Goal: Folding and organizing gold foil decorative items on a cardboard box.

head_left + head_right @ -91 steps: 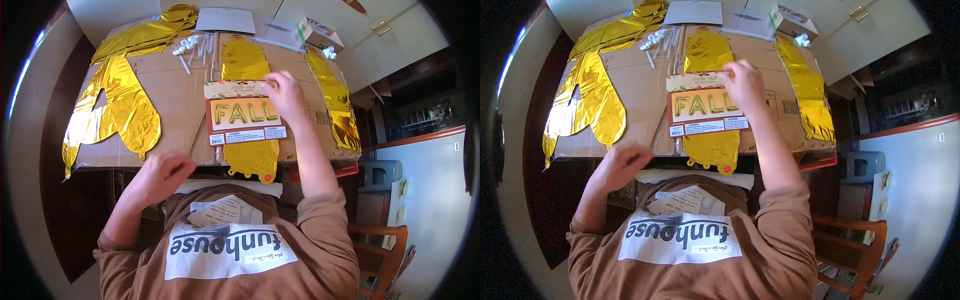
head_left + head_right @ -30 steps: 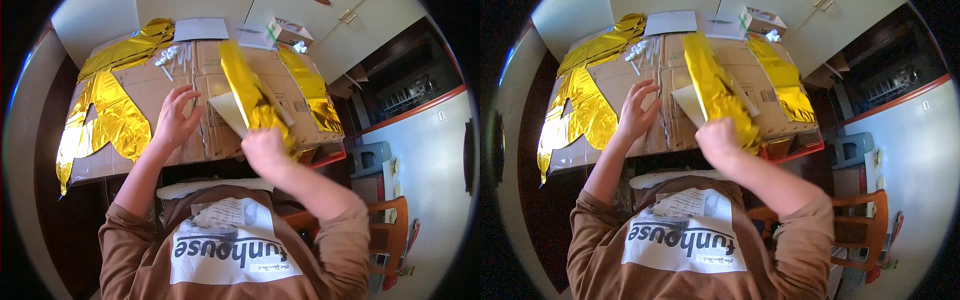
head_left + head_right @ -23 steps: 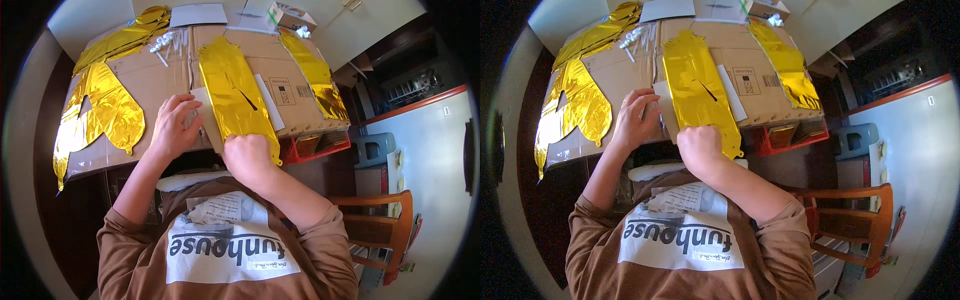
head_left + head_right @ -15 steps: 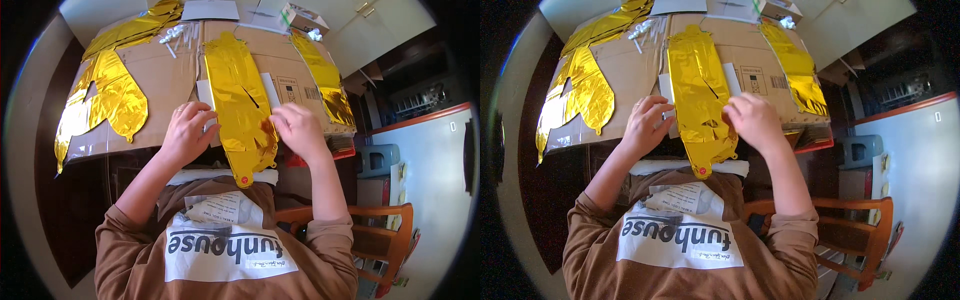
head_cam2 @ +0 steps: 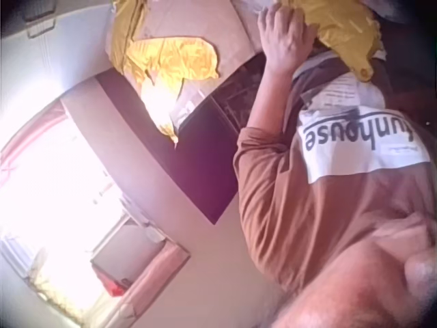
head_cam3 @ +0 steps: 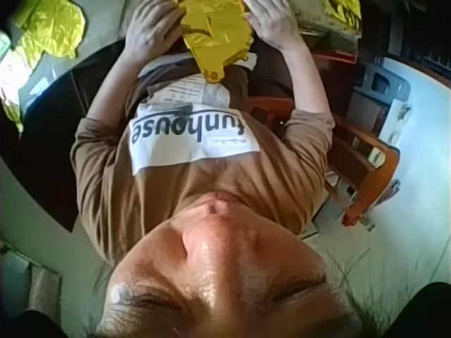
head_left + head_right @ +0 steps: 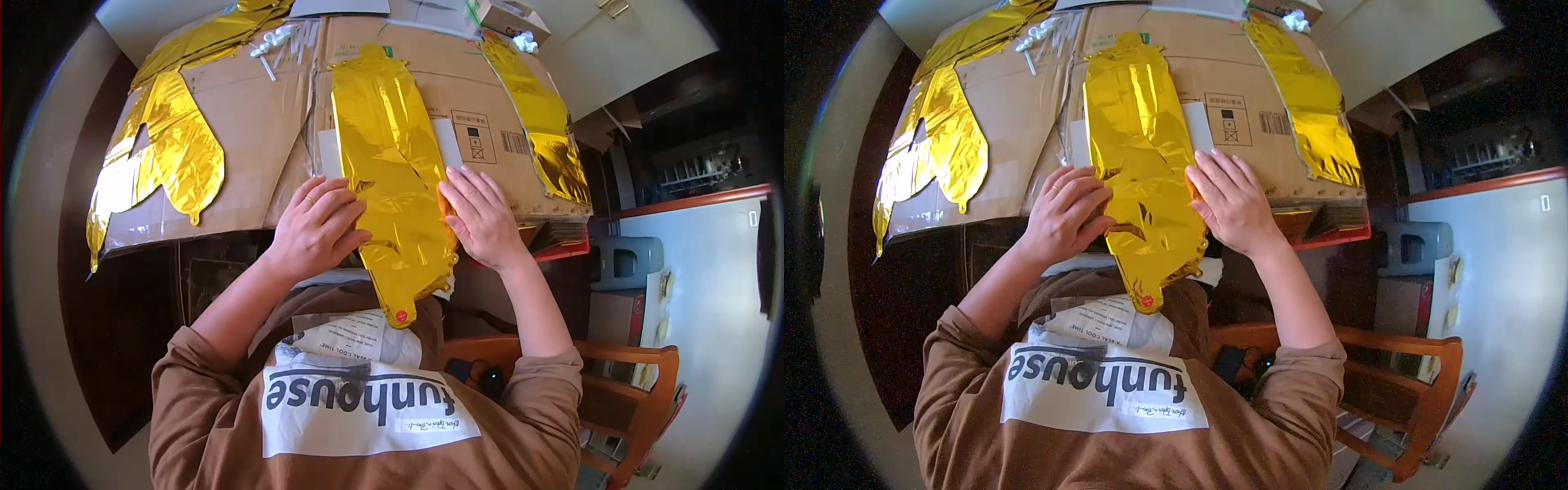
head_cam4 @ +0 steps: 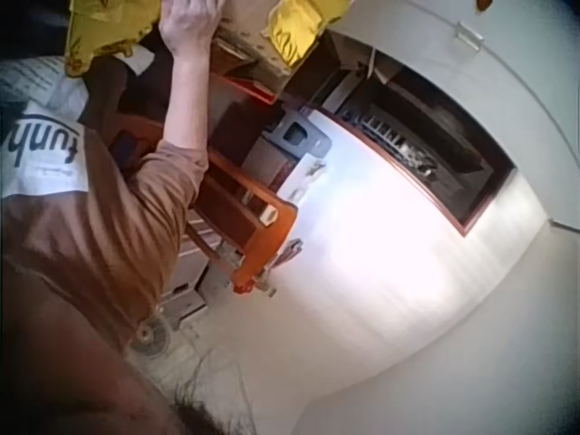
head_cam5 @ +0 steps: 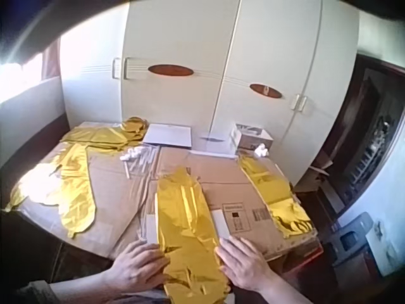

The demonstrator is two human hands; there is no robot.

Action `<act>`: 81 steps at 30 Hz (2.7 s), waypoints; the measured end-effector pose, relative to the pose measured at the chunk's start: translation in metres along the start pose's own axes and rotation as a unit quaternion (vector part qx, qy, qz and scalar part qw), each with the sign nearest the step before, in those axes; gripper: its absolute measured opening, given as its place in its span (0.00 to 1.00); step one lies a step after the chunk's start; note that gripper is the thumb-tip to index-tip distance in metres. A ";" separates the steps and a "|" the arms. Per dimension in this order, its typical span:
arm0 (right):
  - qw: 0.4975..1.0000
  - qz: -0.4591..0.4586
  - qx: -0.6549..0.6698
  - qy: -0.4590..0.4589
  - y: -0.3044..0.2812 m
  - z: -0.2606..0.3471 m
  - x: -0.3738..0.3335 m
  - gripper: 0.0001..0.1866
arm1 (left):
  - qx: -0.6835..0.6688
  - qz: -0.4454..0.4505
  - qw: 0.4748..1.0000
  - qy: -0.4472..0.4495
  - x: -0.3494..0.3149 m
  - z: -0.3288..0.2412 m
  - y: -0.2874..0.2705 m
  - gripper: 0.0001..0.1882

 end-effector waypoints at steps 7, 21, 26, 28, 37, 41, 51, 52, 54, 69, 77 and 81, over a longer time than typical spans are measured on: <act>0.999 -0.001 -0.041 -0.011 0.001 0.006 -0.014 0.28 | 0.005 0.008 1.000 0.021 -0.001 -0.007 0.003 0.24; 0.997 -0.003 -0.075 -0.027 0.012 0.008 -0.020 0.28 | 0.032 -0.015 0.999 0.001 -0.014 -0.013 0.017 0.28; 0.996 -0.018 -0.083 -0.025 0.015 0.008 -0.022 0.29 | 0.043 -0.018 0.999 0.018 -0.015 -0.013 0.018 0.26; 0.995 -0.026 -0.090 -0.028 0.016 0.008 -0.024 0.30 | 0.048 -0.023 0.998 0.030 -0.017 -0.014 0.021 0.25; 0.993 -0.057 -0.095 -0.036 0.019 0.009 -0.030 0.28 | 0.064 -0.032 0.996 0.048 -0.020 -0.016 0.020 0.22; 0.991 -0.077 -0.105 -0.026 0.019 0.010 -0.029 0.26 | 0.076 -0.044 0.995 0.049 -0.020 -0.011 0.022 0.21; 0.977 -0.149 -0.149 -0.023 0.007 0.018 -0.021 0.15 | 0.105 -0.066 0.991 0.056 -0.015 -0.007 0.020 0.15; 0.977 -0.148 -0.154 -0.023 0.005 0.020 -0.021 0.14 | 0.105 -0.068 0.991 0.054 -0.015 -0.008 0.018 0.15; 0.977 -0.136 -0.162 -0.027 0.000 0.028 -0.023 0.13 | 0.104 -0.065 0.991 0.056 -0.015 -0.011 0.013 0.14; 0.894 -0.262 -0.349 -0.107 -0.182 0.002 0.058 0.12 | 0.302 -0.197 0.899 0.250 0.103 0.020 -0.168 0.14; 0.949 -0.097 -0.270 -0.134 -0.024 -0.022 0.049 0.14 | 0.194 0.004 0.940 0.282 0.066 0.062 -0.022 0.14; 0.983 -0.047 -0.161 -0.078 -0.014 -0.027 0.041 0.18 | 0.083 0.067 0.966 0.234 0.066 0.064 -0.014 0.14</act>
Point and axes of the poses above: each hand's wrist, its own x-axis towards the middle knuckle, its own y-axis out of the palm, z = x × y, the point moved 8 cm from there along x, towards the middle knuckle, and after that the axes turned 15 degrees about z, right-handed, at the moved point
